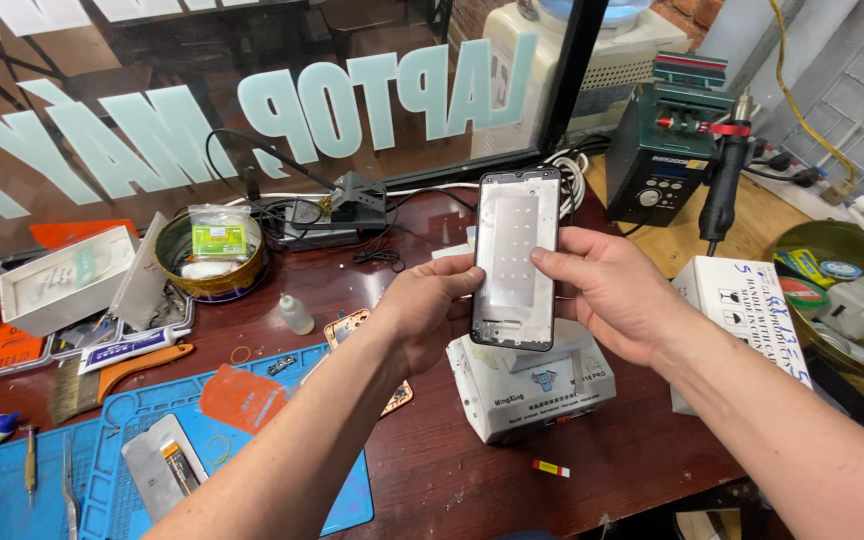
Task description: The person disassembles a smartphone by prying open the case with a metal tool, removes the back cover, and separates the screen assembly from the chassis. They then clean the back of the screen assembly with a cloth and apply adhesive to the frame.
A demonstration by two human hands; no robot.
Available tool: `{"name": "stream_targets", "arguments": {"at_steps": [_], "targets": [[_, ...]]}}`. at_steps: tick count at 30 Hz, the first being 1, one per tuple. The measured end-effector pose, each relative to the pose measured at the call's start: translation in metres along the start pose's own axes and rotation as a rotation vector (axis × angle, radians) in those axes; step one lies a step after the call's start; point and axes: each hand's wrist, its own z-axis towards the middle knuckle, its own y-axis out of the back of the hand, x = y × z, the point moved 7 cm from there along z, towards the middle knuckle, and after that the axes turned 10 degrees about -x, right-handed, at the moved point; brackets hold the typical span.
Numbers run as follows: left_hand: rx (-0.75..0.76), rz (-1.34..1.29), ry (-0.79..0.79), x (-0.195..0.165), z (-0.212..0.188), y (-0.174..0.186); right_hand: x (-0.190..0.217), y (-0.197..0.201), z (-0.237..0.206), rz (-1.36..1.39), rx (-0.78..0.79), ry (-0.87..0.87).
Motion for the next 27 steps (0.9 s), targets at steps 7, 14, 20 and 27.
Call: {"name": "stream_targets", "arguments": {"at_steps": [7, 14, 20, 27], "targets": [[0.056, -0.037, -0.025, 0.005, 0.005, -0.02, 0.0, 0.015, -0.001, 0.031, -0.008, 0.009], [0.022, 0.017, -0.02, 0.0, 0.002, -0.023, 0.002, 0.016, 0.0, 0.017, -0.034, -0.015], [-0.029, 0.049, -0.02, -0.007, 0.001, -0.021, -0.001, 0.0, -0.002, -0.034, -0.026, -0.048], [-0.096, -0.042, -0.022, -0.013, 0.007, 0.011, 0.027, 0.029, 0.024, -0.238, -0.225, 0.011]]}}
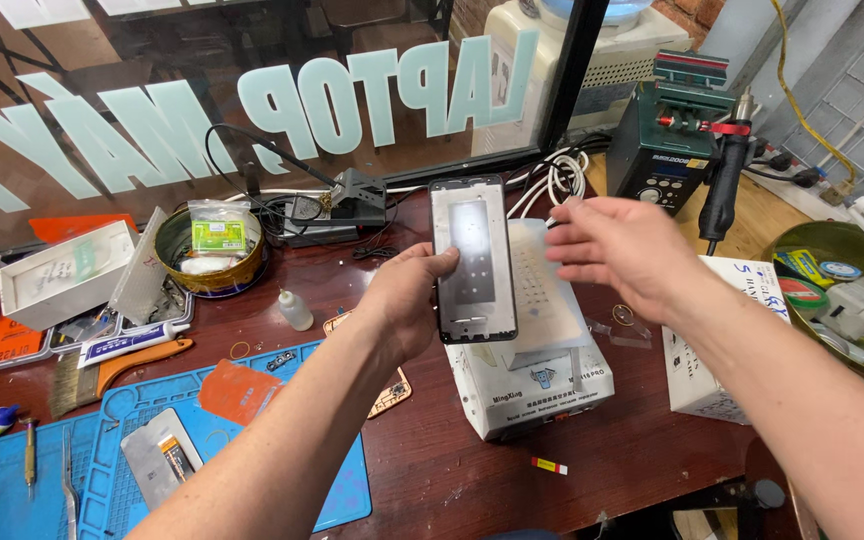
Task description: The person disassembles a smartphone by prying open the case with a metal tool, removes the back cover, and separates the screen assembly from the chassis. They then clean the back of the screen assembly with a cloth and apply adhesive to the frame.
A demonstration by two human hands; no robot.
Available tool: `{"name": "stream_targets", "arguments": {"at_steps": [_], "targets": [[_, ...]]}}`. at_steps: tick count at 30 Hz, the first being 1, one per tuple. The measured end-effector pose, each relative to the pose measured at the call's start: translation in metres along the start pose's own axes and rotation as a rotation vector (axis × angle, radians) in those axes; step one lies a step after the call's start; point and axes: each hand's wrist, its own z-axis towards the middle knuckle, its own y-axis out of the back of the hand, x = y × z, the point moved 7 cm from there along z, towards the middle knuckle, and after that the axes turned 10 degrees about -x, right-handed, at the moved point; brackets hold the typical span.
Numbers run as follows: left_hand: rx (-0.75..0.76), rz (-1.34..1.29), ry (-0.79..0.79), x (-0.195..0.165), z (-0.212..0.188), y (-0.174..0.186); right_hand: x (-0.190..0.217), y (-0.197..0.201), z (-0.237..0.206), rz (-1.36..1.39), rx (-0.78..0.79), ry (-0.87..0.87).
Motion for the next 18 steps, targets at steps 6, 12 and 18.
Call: {"name": "stream_targets", "arguments": {"at_steps": [6, 12, 18], "targets": [[-0.063, -0.032, -0.02, 0.006, 0.001, 0.017, -0.02, -0.02, -0.001, -0.05, 0.007, 0.038], [-0.032, -0.137, -0.08, -0.005, -0.008, 0.04, -0.025, -0.091, -0.031, -0.266, 0.064, 0.11], [-0.023, -0.133, -0.127, -0.034, -0.026, 0.103, -0.02, -0.165, -0.044, -0.246, 0.185, 0.089]]}}
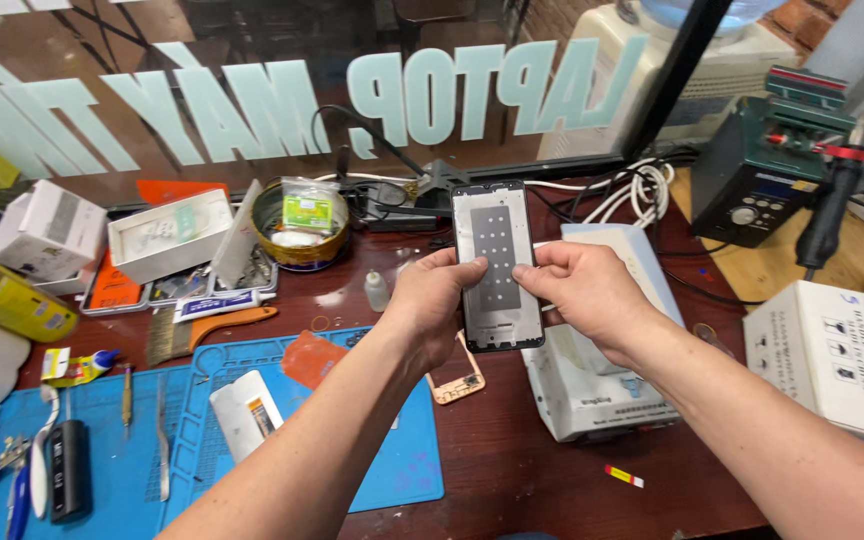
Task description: The person disassembles a smartphone by prying open the case with a metal tool, removes the back cover, and separates the screen assembly from the chassis. They then clean the back of the screen assembly with a cloth and apply adhesive to the frame.
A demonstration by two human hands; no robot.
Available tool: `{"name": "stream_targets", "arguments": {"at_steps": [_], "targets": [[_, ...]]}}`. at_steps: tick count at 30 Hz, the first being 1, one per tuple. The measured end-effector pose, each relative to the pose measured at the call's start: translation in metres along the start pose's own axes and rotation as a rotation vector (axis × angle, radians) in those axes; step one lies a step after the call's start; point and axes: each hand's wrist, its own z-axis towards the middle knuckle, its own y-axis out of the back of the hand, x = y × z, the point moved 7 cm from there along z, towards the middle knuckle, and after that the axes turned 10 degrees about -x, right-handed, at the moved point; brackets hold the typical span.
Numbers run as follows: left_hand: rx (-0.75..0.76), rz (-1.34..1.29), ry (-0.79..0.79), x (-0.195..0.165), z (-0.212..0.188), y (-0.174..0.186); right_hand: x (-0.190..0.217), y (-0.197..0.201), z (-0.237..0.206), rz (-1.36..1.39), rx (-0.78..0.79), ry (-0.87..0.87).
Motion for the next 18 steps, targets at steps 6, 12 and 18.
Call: {"name": "stream_targets", "arguments": {"at_steps": [6, 12, 18], "targets": [[-0.13, 0.012, -0.037, -0.042, -0.016, 0.079, 0.018, -0.083, 0.006, 0.128, 0.114, -0.021], [-0.211, -0.064, -0.075, -0.068, -0.03, 0.129, 0.035, -0.148, 0.015, 0.157, 0.253, -0.008], [-0.35, -0.094, -0.099, -0.079, -0.048, 0.161, 0.049, -0.192, 0.018, 0.105, 0.409, 0.051]]}}
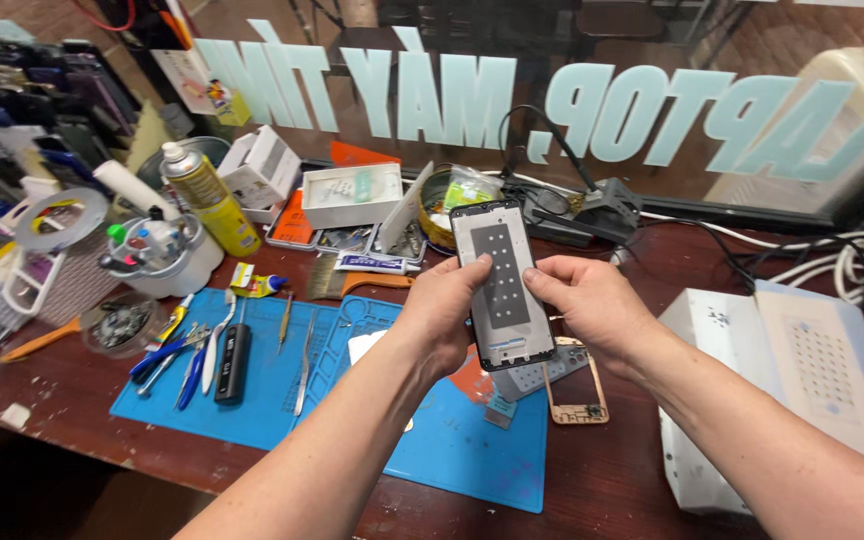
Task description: The person disassembles a smartphone by prying open the case with a metal tool, removes the back cover, and separates the screen assembly from the chassis. They then clean the back of the screen assembly with a cloth and apply adhesive to the frame.
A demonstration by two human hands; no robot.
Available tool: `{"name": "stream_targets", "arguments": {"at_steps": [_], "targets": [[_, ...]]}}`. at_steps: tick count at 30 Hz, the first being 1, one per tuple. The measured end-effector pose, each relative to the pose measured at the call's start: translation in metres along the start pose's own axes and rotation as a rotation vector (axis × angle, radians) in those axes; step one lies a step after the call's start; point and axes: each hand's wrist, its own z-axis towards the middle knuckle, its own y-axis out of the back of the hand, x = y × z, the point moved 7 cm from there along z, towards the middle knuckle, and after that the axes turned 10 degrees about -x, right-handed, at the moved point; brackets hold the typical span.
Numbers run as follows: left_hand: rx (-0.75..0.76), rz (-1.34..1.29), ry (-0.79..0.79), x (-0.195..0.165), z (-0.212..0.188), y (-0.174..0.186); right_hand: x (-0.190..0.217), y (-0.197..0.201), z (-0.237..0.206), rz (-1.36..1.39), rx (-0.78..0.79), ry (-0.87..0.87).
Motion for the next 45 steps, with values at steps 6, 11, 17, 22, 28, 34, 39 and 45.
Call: {"name": "stream_targets", "arguments": {"at_steps": [6, 11, 17, 22, 28, 34, 39, 45], "targets": [[-0.128, -0.034, -0.023, -0.01, -0.004, 0.043, -0.001, -0.042, 0.013, 0.001, 0.121, -0.03], [-0.217, -0.102, -0.064, -0.022, 0.002, 0.075, -0.001, -0.081, 0.017, 0.005, 0.188, 0.006], [-0.326, -0.132, -0.065, -0.048, 0.005, 0.121, 0.011, -0.133, 0.029, -0.054, 0.301, 0.005], [-0.274, -0.187, -0.03, -0.078, 0.025, 0.163, 0.014, -0.179, 0.051, 0.105, 0.279, -0.213], [-0.17, -0.27, -0.028, -0.122, 0.061, 0.249, -0.012, -0.269, 0.089, -0.093, 0.144, -0.307], [-0.197, -0.18, -0.061, -0.205, 0.08, 0.393, -0.035, -0.435, 0.133, -0.341, 0.227, -0.202], [-0.231, -0.166, -0.074, -0.267, 0.09, 0.492, -0.037, -0.557, 0.176, -0.707, 0.25, 0.093], [-0.162, -0.084, 0.002, -0.304, 0.1, 0.564, -0.049, -0.628, 0.204, -1.21, 0.055, 0.14]]}}
